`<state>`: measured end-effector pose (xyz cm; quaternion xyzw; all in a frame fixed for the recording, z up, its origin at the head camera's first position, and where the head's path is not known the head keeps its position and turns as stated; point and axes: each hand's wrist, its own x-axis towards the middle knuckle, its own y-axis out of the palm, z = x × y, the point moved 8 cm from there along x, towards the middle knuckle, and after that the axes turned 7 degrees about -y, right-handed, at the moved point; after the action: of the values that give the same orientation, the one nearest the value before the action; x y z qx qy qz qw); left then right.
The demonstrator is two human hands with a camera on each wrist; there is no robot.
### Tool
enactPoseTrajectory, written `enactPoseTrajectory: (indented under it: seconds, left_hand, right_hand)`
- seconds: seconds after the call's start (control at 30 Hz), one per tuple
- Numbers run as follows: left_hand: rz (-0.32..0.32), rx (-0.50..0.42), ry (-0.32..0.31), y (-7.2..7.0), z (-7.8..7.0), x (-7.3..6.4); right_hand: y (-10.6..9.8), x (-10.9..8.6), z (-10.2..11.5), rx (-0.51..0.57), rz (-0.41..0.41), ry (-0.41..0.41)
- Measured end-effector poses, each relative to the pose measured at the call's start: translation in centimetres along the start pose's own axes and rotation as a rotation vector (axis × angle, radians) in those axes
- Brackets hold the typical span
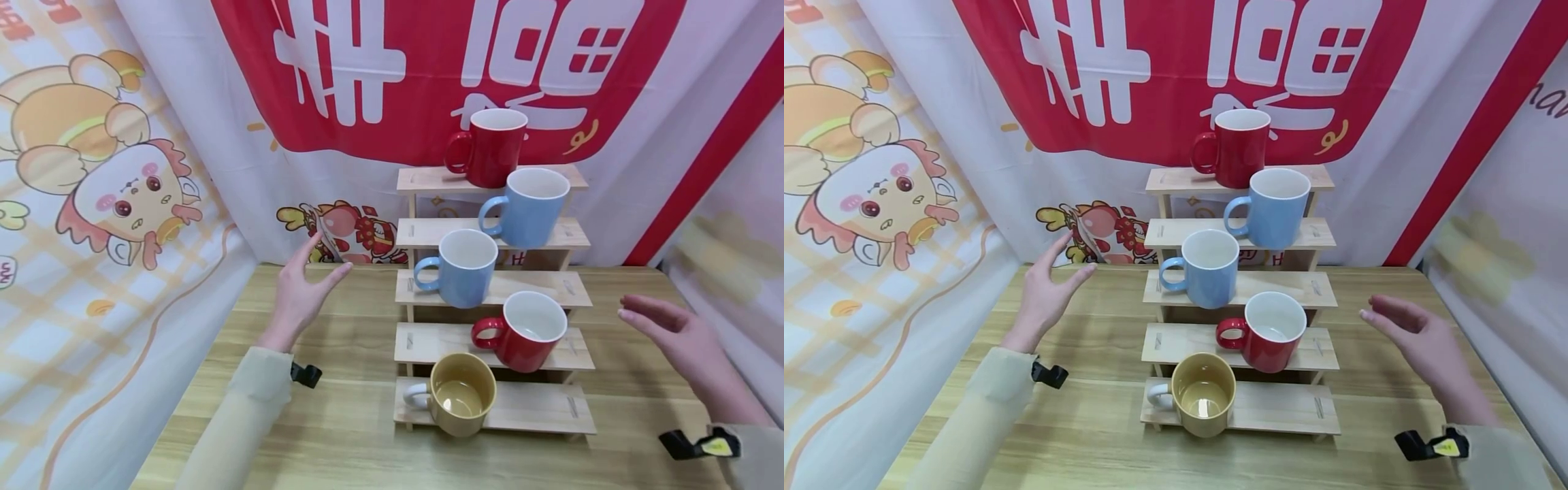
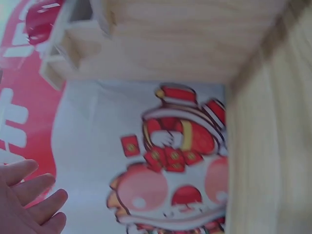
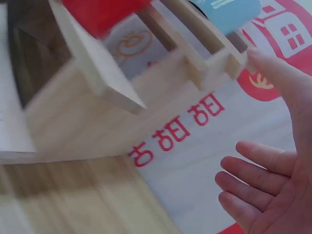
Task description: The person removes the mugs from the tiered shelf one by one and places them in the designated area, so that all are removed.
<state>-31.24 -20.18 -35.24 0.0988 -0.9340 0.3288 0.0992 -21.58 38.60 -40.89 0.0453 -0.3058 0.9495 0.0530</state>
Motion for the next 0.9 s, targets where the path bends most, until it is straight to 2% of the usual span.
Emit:
enactPoseTrajectory:
  seconds: [0.23,0.57,0.77,0.9]
  left_hand:
    - [-0.016,-0.134,0.054,0.1,-3.1,-0.3]
    - [-0.024,-0.277,0.157,0.4,-6.9,-0.1]
    - [0.042,-0.331,0.153,1.6,-8.9,0.6]
    - [0.076,-0.343,0.158,2.3,-10.4,1.3]
  right_hand:
    - [2.8,-1.6,-0.6,0.008,0.052,0.059]
    - [6.5,-2.3,-0.9,0.072,0.053,0.089]
    - [8.3,-2.4,-1.1,0.132,0.055,0.142]
    - [8.5,-2.2,-1.4,0.123,0.023,0.15]
